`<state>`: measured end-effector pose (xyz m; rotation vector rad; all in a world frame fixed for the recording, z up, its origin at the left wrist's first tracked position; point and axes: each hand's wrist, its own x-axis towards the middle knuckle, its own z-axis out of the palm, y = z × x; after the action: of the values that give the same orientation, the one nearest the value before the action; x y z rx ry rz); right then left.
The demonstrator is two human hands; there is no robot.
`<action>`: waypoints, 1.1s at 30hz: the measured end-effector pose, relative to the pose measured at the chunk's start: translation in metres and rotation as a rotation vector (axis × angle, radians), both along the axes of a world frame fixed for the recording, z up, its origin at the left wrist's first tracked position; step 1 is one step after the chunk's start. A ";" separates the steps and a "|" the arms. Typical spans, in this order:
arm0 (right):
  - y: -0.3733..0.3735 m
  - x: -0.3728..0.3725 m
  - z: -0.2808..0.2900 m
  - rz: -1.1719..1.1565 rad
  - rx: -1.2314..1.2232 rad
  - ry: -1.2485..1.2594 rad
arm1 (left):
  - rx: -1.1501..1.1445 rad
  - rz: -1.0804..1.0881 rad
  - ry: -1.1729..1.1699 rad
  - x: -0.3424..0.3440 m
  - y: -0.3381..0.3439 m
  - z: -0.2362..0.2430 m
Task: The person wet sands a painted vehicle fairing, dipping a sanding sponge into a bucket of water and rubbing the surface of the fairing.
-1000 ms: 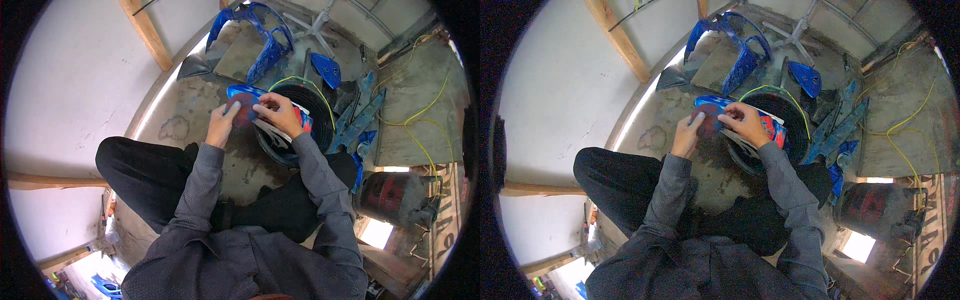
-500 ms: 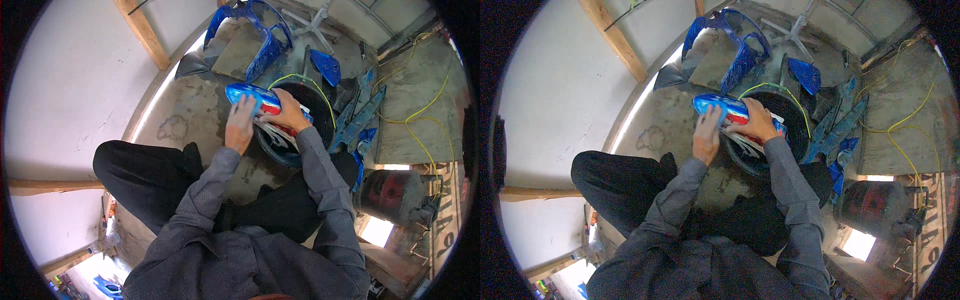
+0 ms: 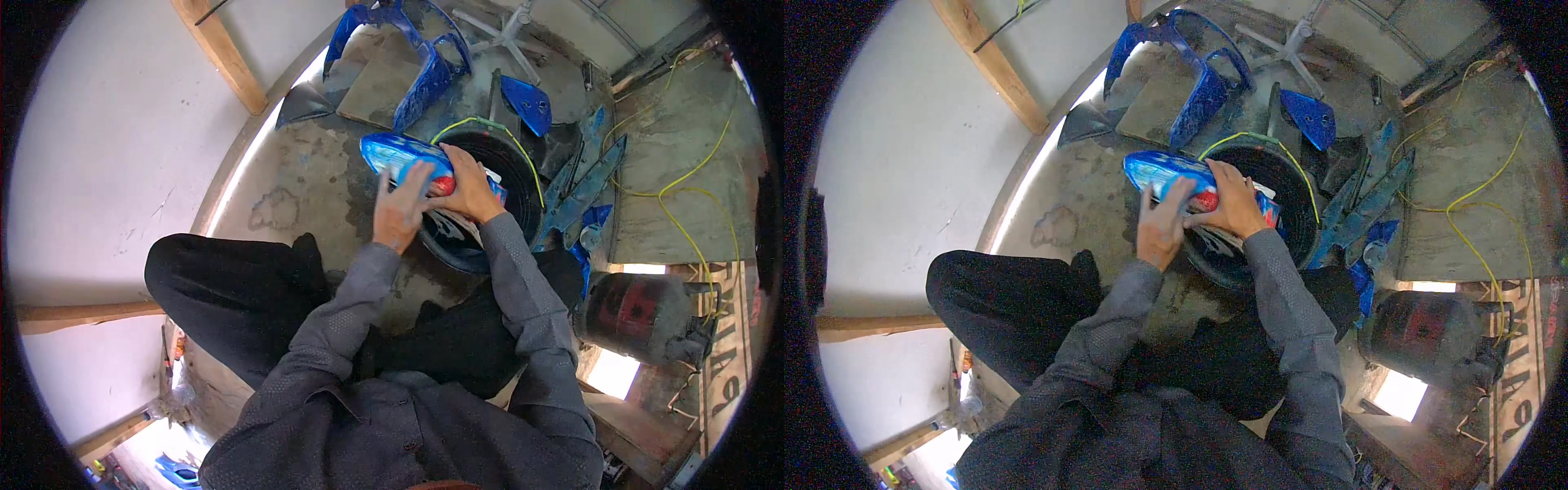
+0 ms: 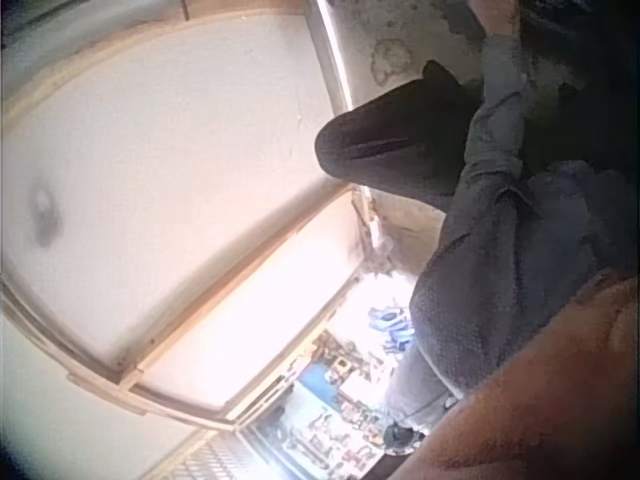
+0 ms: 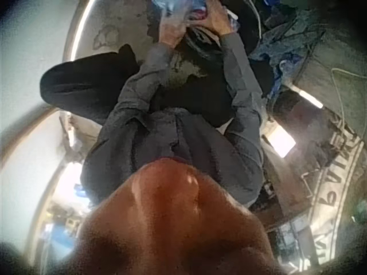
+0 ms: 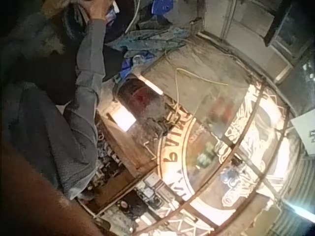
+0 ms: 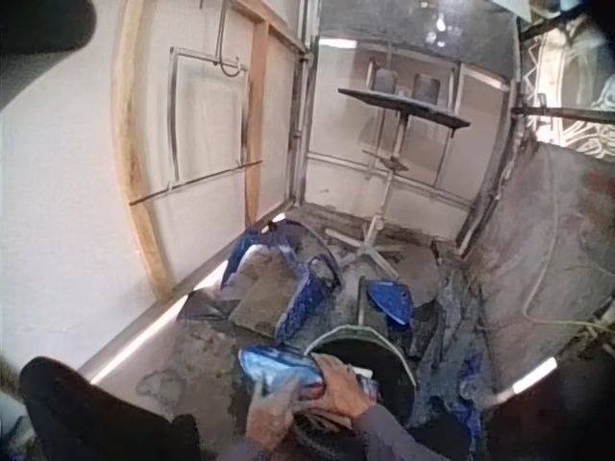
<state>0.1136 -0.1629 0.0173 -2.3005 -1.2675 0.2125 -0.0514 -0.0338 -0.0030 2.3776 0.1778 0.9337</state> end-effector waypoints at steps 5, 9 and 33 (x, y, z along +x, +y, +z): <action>0.002 -0.010 0.005 -0.015 0.028 -0.030 | -0.177 0.242 0.093 -0.001 0.043 0.010; 0.000 -0.004 -0.003 -0.006 0.054 -0.019 | -0.046 0.057 -0.028 0.009 -0.013 0.003; -0.002 0.000 -0.005 -0.005 0.092 -0.016 | -0.088 0.127 -0.061 0.010 0.016 0.004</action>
<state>0.1140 -0.1654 0.0126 -2.2314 -1.2537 0.1314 -0.0411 -0.0178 0.0007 2.2755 0.3430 1.0344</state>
